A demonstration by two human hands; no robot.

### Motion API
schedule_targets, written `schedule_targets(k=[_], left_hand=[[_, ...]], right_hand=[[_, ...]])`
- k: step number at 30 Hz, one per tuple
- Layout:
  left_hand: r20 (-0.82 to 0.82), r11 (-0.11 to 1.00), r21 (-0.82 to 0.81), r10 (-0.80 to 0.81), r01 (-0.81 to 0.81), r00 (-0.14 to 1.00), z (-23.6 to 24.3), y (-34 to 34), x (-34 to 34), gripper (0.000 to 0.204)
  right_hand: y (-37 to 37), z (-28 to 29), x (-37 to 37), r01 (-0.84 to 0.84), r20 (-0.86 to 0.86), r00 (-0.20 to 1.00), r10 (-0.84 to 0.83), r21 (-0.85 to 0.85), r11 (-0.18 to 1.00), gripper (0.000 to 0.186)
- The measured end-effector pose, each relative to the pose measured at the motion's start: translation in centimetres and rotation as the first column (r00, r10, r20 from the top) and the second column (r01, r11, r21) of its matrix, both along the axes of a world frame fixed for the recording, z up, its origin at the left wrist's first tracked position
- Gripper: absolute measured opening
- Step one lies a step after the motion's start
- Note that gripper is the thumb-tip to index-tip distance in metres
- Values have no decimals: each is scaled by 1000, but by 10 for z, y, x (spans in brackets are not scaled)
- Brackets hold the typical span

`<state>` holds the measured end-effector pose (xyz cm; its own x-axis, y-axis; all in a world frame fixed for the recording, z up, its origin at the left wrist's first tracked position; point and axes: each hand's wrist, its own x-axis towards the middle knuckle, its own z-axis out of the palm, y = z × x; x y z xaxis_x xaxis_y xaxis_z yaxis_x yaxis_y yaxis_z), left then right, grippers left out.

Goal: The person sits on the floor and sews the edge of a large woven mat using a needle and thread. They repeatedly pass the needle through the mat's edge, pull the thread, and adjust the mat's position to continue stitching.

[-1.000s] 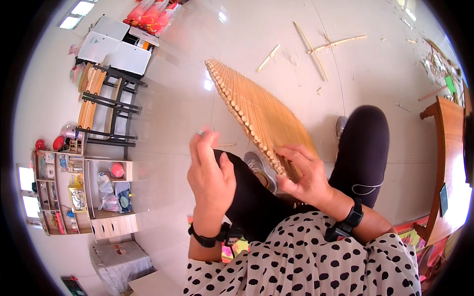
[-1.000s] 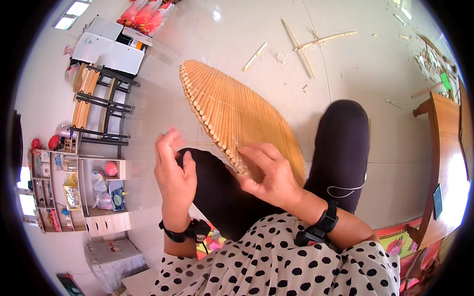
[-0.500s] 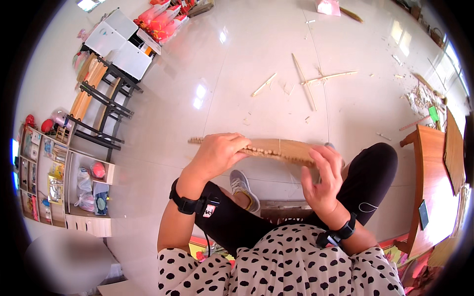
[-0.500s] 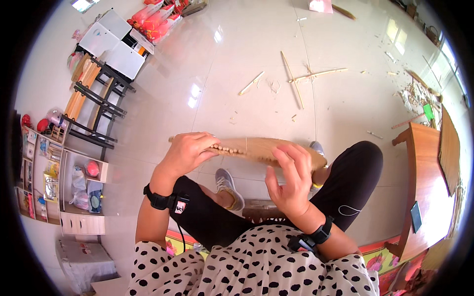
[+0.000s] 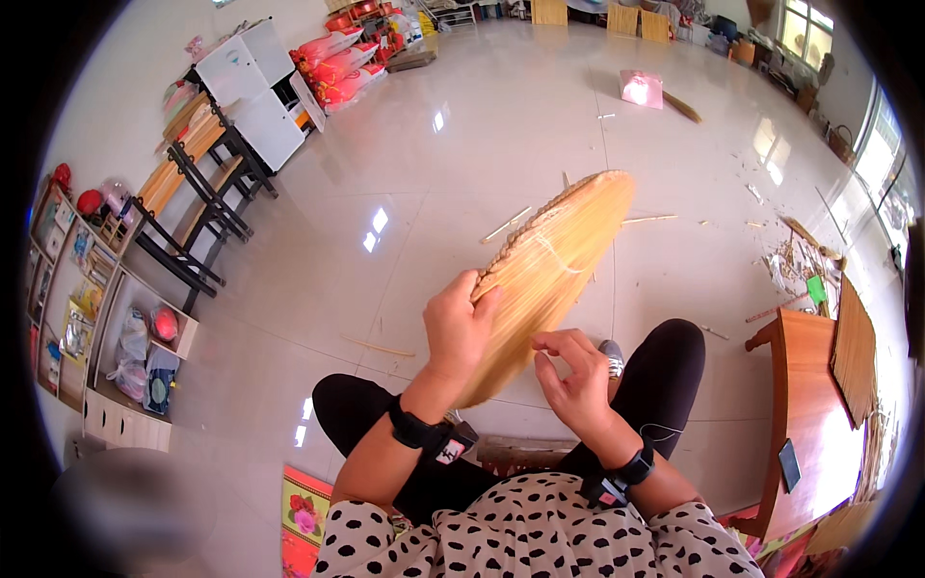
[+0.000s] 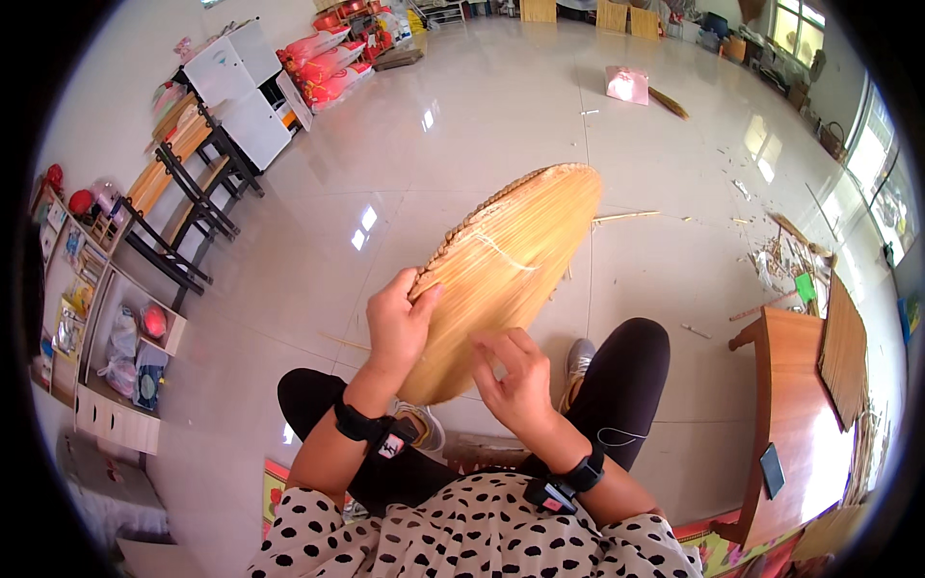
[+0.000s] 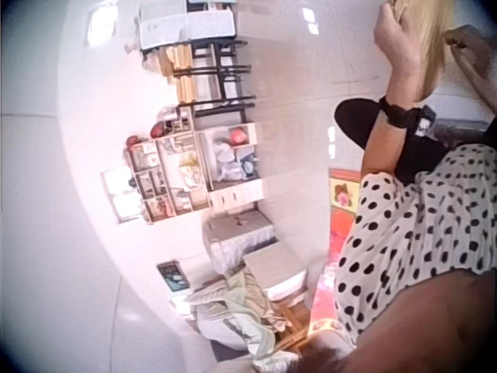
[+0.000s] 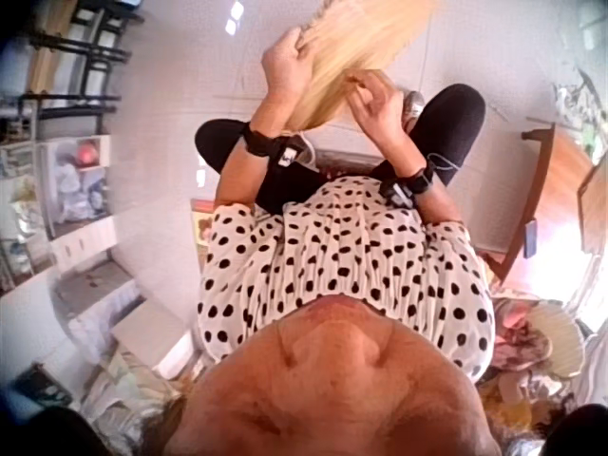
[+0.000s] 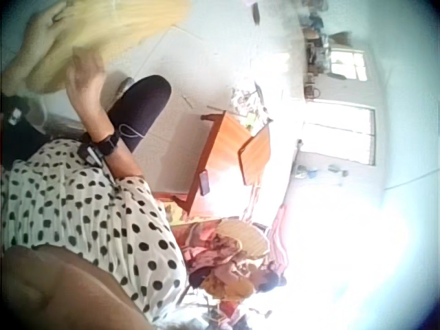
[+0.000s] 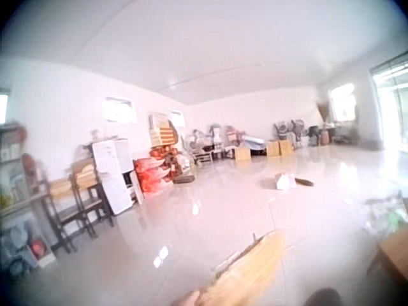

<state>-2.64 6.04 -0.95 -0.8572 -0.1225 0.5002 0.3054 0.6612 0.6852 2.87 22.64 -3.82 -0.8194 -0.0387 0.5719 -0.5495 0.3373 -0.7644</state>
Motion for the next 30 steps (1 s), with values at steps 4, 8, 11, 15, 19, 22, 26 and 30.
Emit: schedule_targets(k=[4,8,11,15,19,22,26,30], left_hand=[[101,999,32,35,-38,994,-21,7,17,23],[3,991,128,-39,38,999,-34,20,38,33],[-84,972,78,-215,222,973,-30,28,60,50],[-41,922,154,-352,354,935,-37,37,75,60],[39,903,194,-398,383,917,-34,41,83,63],[-13,925,93,-369,368,929,-33,46,86,64],[-70,915,98,-386,391,920,-29,50,88,64],[-93,829,272,-483,489,871,-32,36,71,48]], right_hand=[[-10,-2,-14,-33,78,996,39,-74,997,16],[-10,-4,-17,23,47,999,-20,-53,998,20],[-13,6,-13,103,152,985,-78,-163,981,28],[-6,13,-13,158,197,972,-128,-144,977,35],[-1,28,-18,213,279,939,-202,-8,977,42],[-1,33,-22,264,222,931,-289,135,955,42],[-1,36,-25,334,208,908,-365,169,927,36],[1,38,-28,383,105,901,-421,264,885,28]])
